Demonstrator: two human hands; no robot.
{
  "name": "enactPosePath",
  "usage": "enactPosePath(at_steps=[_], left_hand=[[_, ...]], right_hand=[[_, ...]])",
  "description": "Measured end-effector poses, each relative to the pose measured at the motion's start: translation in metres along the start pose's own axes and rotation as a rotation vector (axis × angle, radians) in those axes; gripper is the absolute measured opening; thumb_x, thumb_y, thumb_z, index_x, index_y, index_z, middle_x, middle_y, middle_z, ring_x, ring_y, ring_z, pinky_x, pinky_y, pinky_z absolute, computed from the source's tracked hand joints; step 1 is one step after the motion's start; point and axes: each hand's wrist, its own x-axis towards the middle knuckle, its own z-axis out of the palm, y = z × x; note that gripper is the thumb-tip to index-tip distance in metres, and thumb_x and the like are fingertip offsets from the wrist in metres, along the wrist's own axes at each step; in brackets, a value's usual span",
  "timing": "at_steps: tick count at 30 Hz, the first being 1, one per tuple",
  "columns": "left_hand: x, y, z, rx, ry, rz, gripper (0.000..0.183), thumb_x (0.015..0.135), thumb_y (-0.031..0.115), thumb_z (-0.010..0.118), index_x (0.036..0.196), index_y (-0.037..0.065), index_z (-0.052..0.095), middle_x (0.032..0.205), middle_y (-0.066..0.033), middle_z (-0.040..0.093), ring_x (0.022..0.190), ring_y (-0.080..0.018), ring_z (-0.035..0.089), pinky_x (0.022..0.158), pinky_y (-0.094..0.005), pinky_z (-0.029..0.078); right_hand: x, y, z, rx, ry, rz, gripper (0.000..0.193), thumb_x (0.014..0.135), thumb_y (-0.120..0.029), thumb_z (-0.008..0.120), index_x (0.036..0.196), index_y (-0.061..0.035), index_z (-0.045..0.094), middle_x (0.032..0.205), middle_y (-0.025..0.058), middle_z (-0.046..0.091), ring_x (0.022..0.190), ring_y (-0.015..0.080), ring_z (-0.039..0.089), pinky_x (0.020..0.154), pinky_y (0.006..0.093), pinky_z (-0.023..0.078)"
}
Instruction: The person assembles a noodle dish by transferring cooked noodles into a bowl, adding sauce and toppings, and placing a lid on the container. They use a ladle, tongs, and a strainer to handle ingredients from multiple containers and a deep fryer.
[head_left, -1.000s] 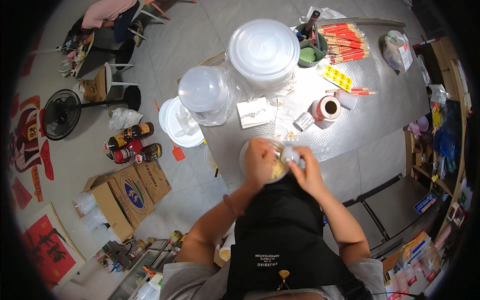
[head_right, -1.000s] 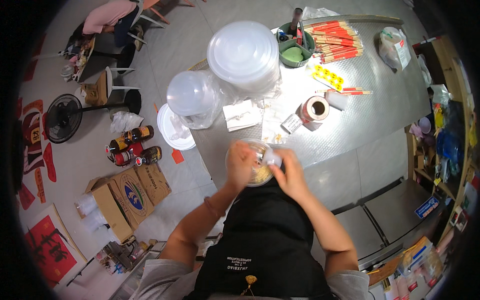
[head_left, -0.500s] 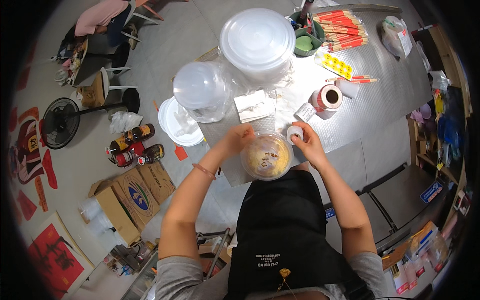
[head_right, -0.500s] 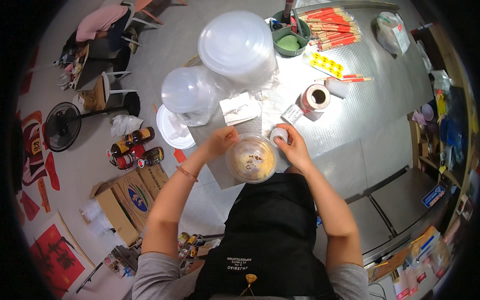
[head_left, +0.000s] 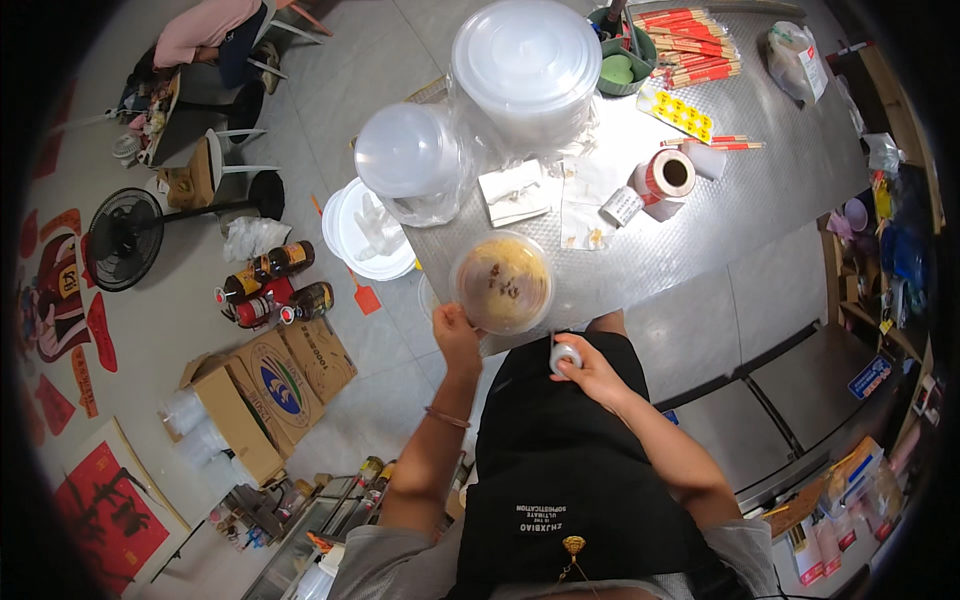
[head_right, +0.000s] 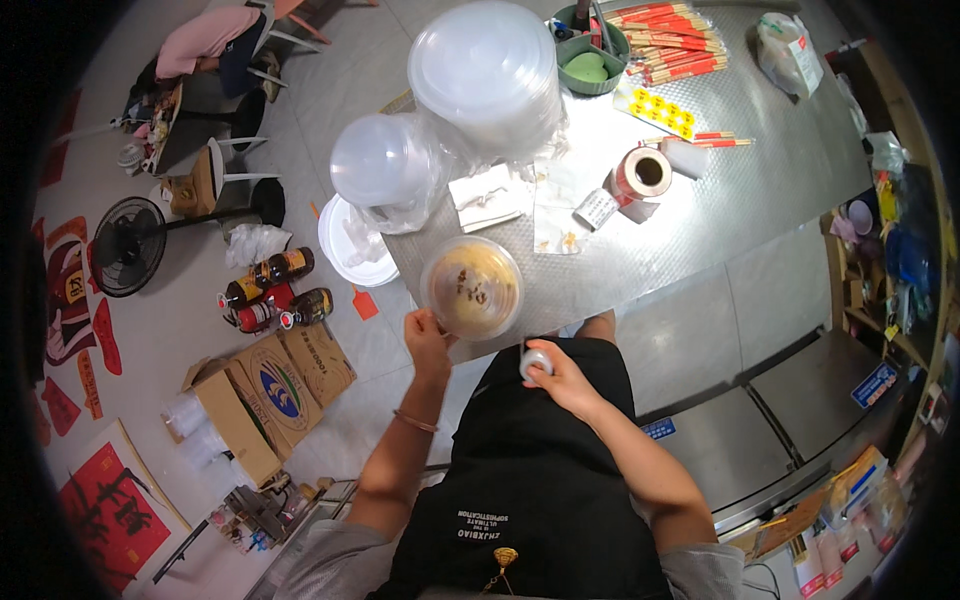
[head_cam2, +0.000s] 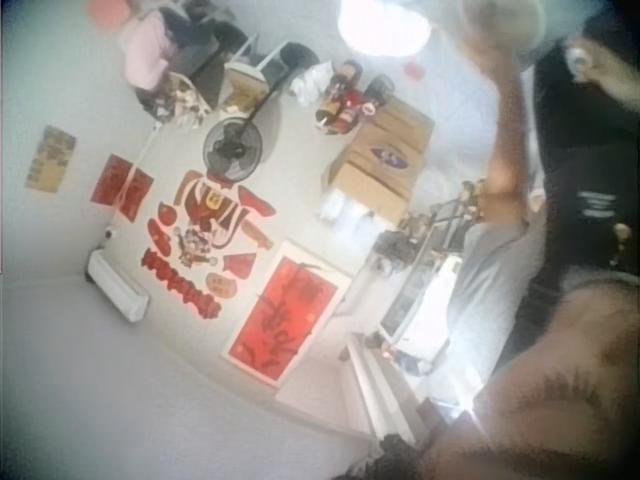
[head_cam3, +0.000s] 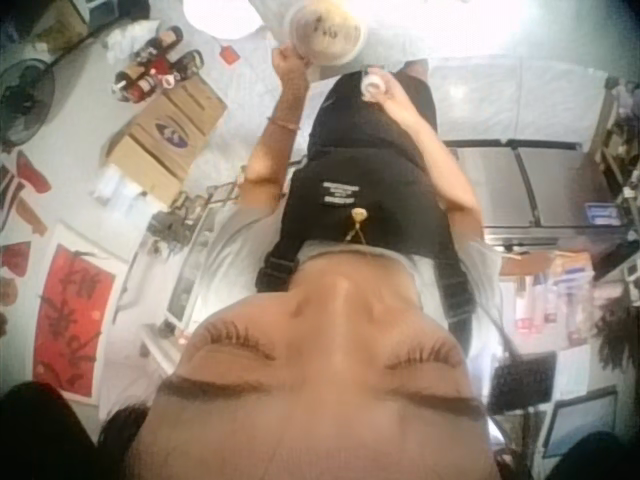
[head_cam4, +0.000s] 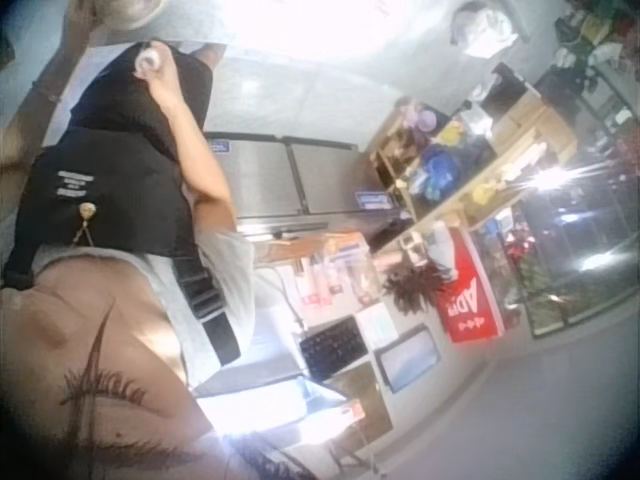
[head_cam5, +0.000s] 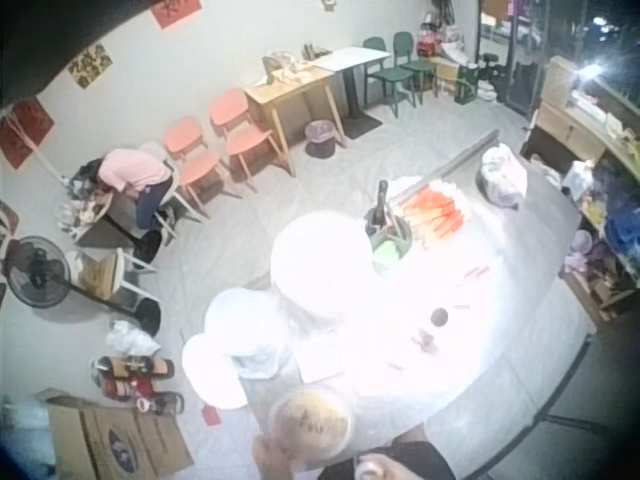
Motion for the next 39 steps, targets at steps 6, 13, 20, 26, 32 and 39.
enactPosePath(at_steps=[6, 13, 20, 26, 32, 39], left_hand=[[-0.050, -0.044, 0.011, -0.210, -0.272, -0.275, 0.013, 0.100, 0.019, 0.054, 0.110, 0.011, 0.055, 0.099, -0.0024, 0.058, 0.091, -0.0141, 0.059, 0.086, -0.0376, 0.047], [-0.007, -0.034, -0.040, -0.061, -0.350, -0.211, 0.020, 0.103, 0.028, 0.052, 0.113, 0.009, 0.053, 0.095, -0.0022, 0.060, 0.089, -0.0130, 0.058, 0.085, -0.0353, 0.048], [-0.021, -0.017, 0.004, -0.061, -0.266, -0.102, 0.017, 0.106, 0.024, 0.044, 0.111, 0.008, 0.049, 0.091, -0.0073, 0.061, 0.085, -0.0199, 0.065, 0.076, -0.0328, 0.056], [-0.010, -0.031, -0.001, -0.005, -0.397, -0.133, 0.021, 0.106, 0.025, 0.044, 0.110, 0.005, 0.049, 0.092, -0.0059, 0.062, 0.080, -0.0182, 0.066, 0.068, -0.0325, 0.059], [0.018, 0.018, 0.009, 0.413, -0.448, 0.228, 0.024, 0.106, 0.027, 0.042, 0.102, 0.005, 0.049, 0.083, -0.0035, 0.056, 0.068, -0.0118, 0.060, 0.057, -0.0282, 0.056], [-0.072, -0.018, 0.037, -0.140, -0.309, -0.237, 0.023, 0.104, 0.026, 0.047, 0.104, 0.004, 0.054, 0.090, -0.0089, 0.064, 0.076, -0.0196, 0.064, 0.068, -0.0304, 0.056]], right_hand=[[0.023, 0.001, 0.037, 0.122, -0.001, -0.064, 0.035, 0.097, -0.002, 0.057, 0.130, -0.0022, 0.046, 0.114, 0.0081, 0.055, 0.102, 0.0154, 0.058, 0.090, 0.0297, 0.052], [0.031, 0.002, 0.032, 0.086, 0.083, -0.096, 0.032, 0.097, -0.004, 0.059, 0.126, -0.0025, 0.046, 0.106, 0.0070, 0.056, 0.098, 0.0141, 0.058, 0.090, 0.0285, 0.049], [0.020, 0.008, 0.037, 0.150, 0.067, -0.078, 0.035, 0.097, -0.003, 0.058, 0.129, -0.0037, 0.045, 0.110, 0.0073, 0.055, 0.100, 0.0156, 0.058, 0.090, 0.0286, 0.050], [0.011, 0.010, 0.018, 0.095, 0.174, -0.146, 0.042, 0.097, -0.001, 0.058, 0.135, -0.0043, 0.041, 0.114, 0.0061, 0.052, 0.104, 0.0152, 0.056, 0.093, 0.0289, 0.050], [0.009, 0.011, 0.030, 0.120, 0.098, -0.040, 0.049, 0.093, -0.004, 0.063, 0.137, -0.0042, 0.041, 0.115, 0.0091, 0.054, 0.101, 0.0160, 0.058, 0.092, 0.0291, 0.050], [-0.008, 0.024, 0.020, 0.031, 0.077, -0.101, 0.057, 0.086, -0.016, 0.073, 0.135, -0.0048, 0.047, 0.105, 0.0080, 0.061, 0.093, 0.0153, 0.059, 0.081, 0.0286, 0.050]])
